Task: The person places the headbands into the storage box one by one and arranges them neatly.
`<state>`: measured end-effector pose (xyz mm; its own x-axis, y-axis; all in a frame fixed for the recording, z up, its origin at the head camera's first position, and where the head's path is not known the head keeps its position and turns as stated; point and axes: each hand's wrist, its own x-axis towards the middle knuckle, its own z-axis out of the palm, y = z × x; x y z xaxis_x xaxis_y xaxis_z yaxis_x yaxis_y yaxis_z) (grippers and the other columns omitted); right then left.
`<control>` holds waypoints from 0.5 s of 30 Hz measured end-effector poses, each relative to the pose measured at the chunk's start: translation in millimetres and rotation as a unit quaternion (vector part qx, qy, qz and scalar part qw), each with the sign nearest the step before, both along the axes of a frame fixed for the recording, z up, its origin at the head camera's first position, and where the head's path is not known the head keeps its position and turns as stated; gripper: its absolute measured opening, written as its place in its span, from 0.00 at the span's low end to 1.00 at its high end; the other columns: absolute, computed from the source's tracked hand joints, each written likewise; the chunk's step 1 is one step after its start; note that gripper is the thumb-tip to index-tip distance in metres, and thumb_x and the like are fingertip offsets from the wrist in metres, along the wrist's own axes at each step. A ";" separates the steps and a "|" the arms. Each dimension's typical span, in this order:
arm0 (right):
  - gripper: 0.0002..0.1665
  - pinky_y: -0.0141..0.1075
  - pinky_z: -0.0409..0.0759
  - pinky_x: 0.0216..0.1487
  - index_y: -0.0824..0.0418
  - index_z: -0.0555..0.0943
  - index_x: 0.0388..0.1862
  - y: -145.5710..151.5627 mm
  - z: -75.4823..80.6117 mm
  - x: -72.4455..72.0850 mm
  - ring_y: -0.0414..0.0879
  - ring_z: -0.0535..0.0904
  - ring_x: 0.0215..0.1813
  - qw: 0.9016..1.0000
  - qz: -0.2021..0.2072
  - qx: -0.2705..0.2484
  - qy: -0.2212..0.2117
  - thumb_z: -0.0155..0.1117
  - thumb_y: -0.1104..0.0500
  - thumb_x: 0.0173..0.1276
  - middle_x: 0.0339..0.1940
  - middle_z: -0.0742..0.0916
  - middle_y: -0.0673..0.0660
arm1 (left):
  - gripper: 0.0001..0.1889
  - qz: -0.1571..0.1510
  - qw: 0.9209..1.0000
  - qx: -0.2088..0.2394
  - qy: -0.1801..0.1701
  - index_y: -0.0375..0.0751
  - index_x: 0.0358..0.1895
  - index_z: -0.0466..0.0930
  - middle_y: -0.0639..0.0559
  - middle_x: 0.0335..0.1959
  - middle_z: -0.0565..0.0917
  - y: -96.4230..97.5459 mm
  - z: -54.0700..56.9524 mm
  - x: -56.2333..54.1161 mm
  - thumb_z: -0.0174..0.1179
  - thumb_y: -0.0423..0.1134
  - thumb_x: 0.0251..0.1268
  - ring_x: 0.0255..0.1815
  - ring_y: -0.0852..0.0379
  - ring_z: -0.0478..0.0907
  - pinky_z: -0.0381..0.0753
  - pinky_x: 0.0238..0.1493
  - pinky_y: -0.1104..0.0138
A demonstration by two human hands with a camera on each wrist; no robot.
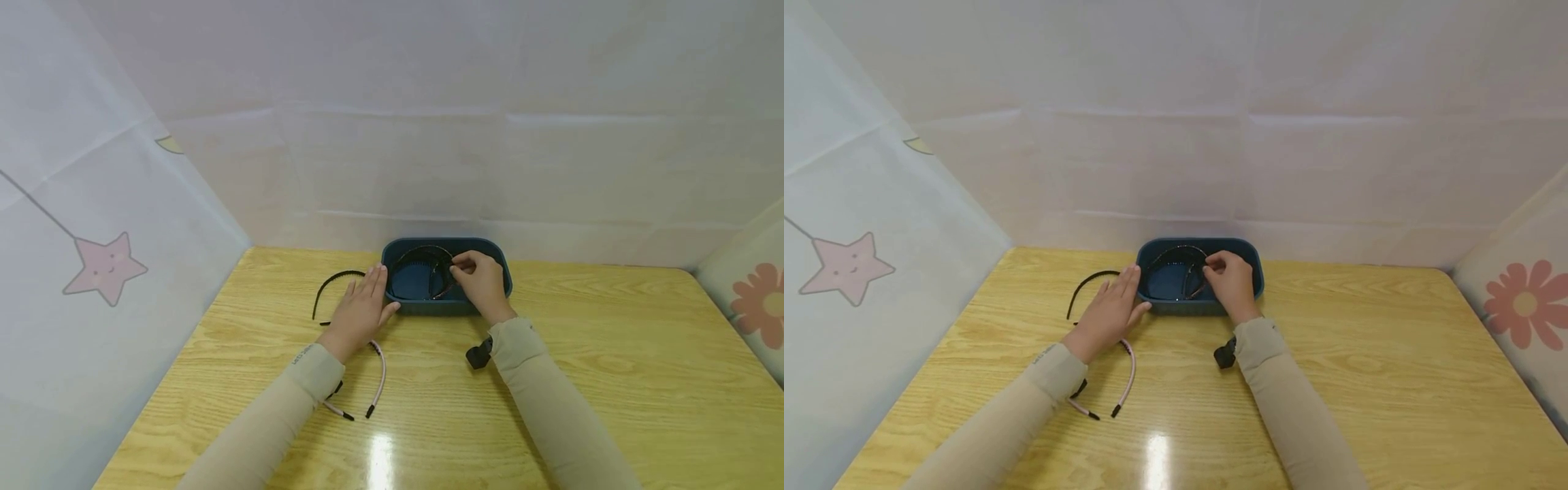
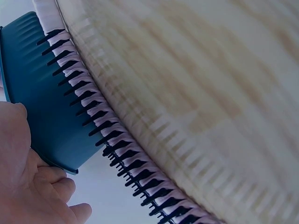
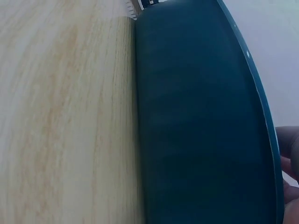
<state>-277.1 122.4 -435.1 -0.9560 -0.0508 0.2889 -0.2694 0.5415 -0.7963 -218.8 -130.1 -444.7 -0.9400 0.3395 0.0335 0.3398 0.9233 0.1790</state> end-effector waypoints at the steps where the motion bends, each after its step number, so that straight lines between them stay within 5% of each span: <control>1: 0.10 0.46 0.85 0.39 0.66 0.86 0.49 0.9 0.0 0.5 0.52 0.84 0.38 1.000 0.004 -0.003 0.003 0.68 0.63 0.72 0.40 0.88 0.61 | 0.41 0.000 1.000 0.000 -0.001 0.36 0.82 0.36 0.41 0.84 0.40 0.0 -0.2 -0.2 0.39 0.59 0.83 0.84 0.46 0.39 0.45 0.80 0.44; 9: 0.10 0.40 0.83 0.31 0.66 0.86 0.49 11.4 2.3 11.1 0.50 0.83 0.30 0.999 0.012 -0.024 0.039 0.62 0.63 0.76 0.35 0.87 0.60 | 0.41 0.001 1.000 0.003 -0.002 0.36 0.83 0.36 0.42 0.84 0.40 0.4 0.6 0.5 0.39 0.59 0.83 0.84 0.47 0.39 0.45 0.80 0.44; 15: 0.11 0.41 0.79 0.35 0.67 0.85 0.51 21.8 1.4 19.1 0.49 0.80 0.34 0.998 0.029 0.004 0.047 0.61 0.63 0.76 0.38 0.85 0.60 | 0.41 -0.002 1.000 0.000 0.002 0.36 0.83 0.36 0.40 0.84 0.42 0.3 -0.8 -0.5 0.39 0.59 0.83 0.84 0.46 0.40 0.46 0.80 0.44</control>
<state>-258.0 144.2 -433.7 -0.9199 -0.1068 0.3772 -0.3739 0.5287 -0.7620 -219.3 -129.8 -445.5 -0.9384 0.3436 0.0368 0.3445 0.9218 0.1778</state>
